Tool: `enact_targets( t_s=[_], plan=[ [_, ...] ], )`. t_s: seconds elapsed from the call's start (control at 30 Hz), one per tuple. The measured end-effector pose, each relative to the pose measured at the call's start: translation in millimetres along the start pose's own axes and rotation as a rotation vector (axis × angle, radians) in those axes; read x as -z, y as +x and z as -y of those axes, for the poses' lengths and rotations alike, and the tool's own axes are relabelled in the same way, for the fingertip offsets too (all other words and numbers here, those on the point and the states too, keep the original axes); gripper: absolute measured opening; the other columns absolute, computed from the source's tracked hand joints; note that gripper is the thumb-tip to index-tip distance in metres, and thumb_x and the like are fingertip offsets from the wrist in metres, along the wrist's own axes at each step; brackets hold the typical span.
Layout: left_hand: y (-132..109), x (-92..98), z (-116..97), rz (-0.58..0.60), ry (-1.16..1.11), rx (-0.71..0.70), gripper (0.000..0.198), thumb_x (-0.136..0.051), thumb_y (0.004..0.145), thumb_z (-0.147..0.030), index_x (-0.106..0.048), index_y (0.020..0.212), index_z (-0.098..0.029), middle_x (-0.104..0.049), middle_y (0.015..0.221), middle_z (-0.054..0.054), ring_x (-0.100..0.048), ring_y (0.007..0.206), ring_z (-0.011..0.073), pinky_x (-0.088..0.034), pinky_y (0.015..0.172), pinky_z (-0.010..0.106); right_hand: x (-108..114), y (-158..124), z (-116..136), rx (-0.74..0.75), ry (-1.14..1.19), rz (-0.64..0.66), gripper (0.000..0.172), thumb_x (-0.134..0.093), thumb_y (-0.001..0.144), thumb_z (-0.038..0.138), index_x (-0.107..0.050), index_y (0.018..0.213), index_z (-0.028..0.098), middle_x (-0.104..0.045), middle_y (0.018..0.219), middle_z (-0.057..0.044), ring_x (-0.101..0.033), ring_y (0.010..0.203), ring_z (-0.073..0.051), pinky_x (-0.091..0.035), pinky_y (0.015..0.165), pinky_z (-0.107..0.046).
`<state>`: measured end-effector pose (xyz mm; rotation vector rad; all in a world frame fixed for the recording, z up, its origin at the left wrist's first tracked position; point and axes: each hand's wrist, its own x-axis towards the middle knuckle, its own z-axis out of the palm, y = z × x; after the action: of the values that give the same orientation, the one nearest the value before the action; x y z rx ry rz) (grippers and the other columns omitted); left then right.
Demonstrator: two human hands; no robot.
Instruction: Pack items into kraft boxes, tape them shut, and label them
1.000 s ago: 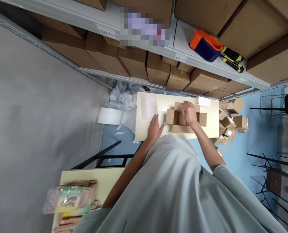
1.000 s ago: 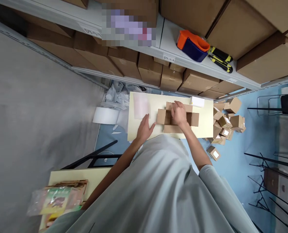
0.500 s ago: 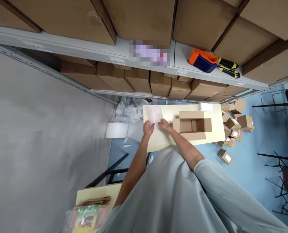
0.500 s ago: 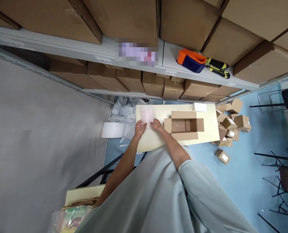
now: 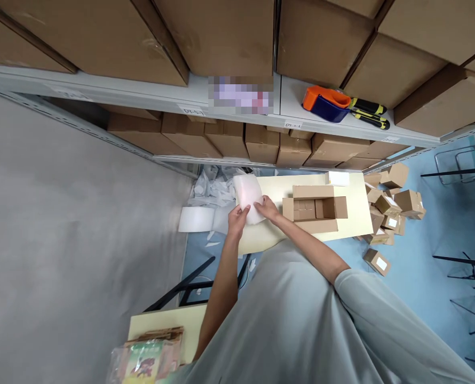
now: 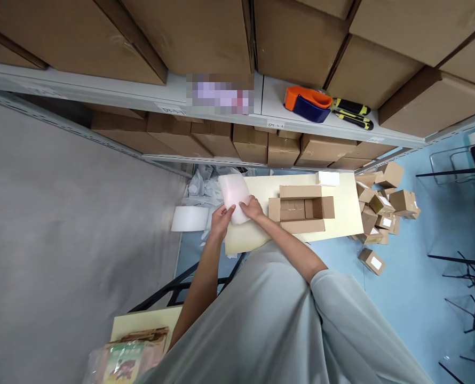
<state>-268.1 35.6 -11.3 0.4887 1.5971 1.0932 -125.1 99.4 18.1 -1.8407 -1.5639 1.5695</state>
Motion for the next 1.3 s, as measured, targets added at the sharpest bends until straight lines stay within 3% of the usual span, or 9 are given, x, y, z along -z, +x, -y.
enact_targets(
  t_s=[0.1,0.2,0.43,0.63,0.8,1.0,1.17,1.23,1.3],
  plan=[
    [-36.9,1.5,-27.3,0.102,-0.139,-0.015,0.078,-0.098,0.067,-0.069,-0.078,0.119,-0.013,-0.085,0.107,0.013,-0.079,0.103,0.0282,-0.064,0.096,0.040,31.6,-29.1,8.0,0.087,0.203,-0.030,0.057,-0.083,0.091,0.045,-0.067,0.141,0.023,-0.079,0.135,-0.011,-0.073,0.126,-0.027,-0.060,0.111,-0.040],
    [-73.7,-15.4,-53.3,0.227,-0.159,-0.024,0.075,-0.100,0.071,-0.064,-0.080,0.124,-0.014,-0.085,0.118,0.016,-0.079,0.116,0.0331,-0.064,0.106,0.045,76.2,-69.0,9.7,0.171,0.505,0.022,0.073,-0.091,0.082,0.057,-0.067,0.143,0.024,-0.081,0.132,-0.011,-0.077,0.119,-0.028,-0.064,0.104,-0.041],
    [-125.6,-96.7,-74.2,0.457,-0.165,0.030,0.083,-0.105,0.070,-0.055,-0.076,0.139,-0.020,-0.080,0.142,0.016,-0.072,0.137,0.0376,-0.063,0.114,0.047,175.1,-140.5,-22.5,-0.016,0.795,0.016,0.065,-0.101,0.067,0.070,-0.081,0.104,0.020,-0.086,0.100,-0.008,-0.080,0.094,-0.028,-0.065,0.086,-0.038],
    [-139.6,-160.0,-69.7,0.487,-0.168,0.092,0.078,-0.096,0.078,-0.066,-0.078,0.137,-0.018,-0.083,0.133,0.016,-0.078,0.125,0.0347,-0.066,0.103,0.041,227.7,-161.1,-69.7,-0.065,0.843,-0.055,0.069,-0.093,0.070,0.082,-0.082,0.100,0.021,-0.087,0.097,-0.008,-0.081,0.094,-0.027,-0.064,0.086,-0.037],
    [-149.6,-198.1,-65.1,0.466,-0.195,0.165,0.075,-0.099,0.074,-0.066,-0.081,0.129,-0.019,-0.086,0.120,0.012,-0.082,0.109,0.0295,-0.068,0.091,0.036,252.7,-160.0,-92.1,-0.077,0.861,-0.001,0.072,-0.087,0.072,0.088,-0.080,0.101,0.023,-0.086,0.096,-0.007,-0.081,0.096,-0.029,-0.065,0.083,-0.039],
    [-164.8,-223.5,-58.2,0.362,-0.192,0.147,0.072,-0.105,0.066,-0.063,-0.082,0.118,-0.018,-0.087,0.107,0.010,-0.081,0.101,0.0268,-0.067,0.087,0.034,259.5,-148.4,-105.2,-0.096,0.786,0.074,0.077,-0.074,0.080,0.095,-0.078,0.112,0.025,-0.084,0.097,-0.006,-0.079,0.093,-0.029,-0.064,0.077,-0.040],
    [-170.6,-230.0,-56.0,0.285,-0.174,0.115,0.074,-0.104,0.066,-0.065,-0.081,0.118,-0.018,-0.086,0.118,0.012,-0.080,0.111,0.0304,-0.067,0.093,0.039,271.6,-143.1,-106.1,0.141,0.633,-0.235,0.071,-0.084,0.083,0.077,-0.073,0.134,0.028,-0.077,0.138,-0.011,-0.071,0.130,-0.030,-0.061,0.107,-0.043],
    [-172.3,-230.3,-55.0,0.256,-0.157,0.096,0.074,-0.104,0.066,-0.064,-0.081,0.120,-0.018,-0.086,0.120,0.013,-0.080,0.114,0.0313,-0.066,0.098,0.041,279.2,-141.1,-105.3,0.232,0.509,-0.341,0.059,-0.086,0.083,0.070,-0.079,0.122,0.027,-0.075,0.139,-0.012,-0.067,0.134,-0.031,-0.058,0.113,-0.044],
    [-173.9,-230.8,-53.5,0.243,-0.140,0.076,0.074,-0.103,0.068,-0.064,-0.080,0.120,-0.018,-0.086,0.123,0.014,-0.079,0.116,0.0316,-0.065,0.100,0.042,285.4,-140.6,-104.2,0.266,0.420,-0.308,0.044,-0.082,0.088,0.067,-0.084,0.106,0.027,-0.079,0.125,-0.010,-0.070,0.125,-0.030,-0.059,0.108,-0.044]
  ],
)
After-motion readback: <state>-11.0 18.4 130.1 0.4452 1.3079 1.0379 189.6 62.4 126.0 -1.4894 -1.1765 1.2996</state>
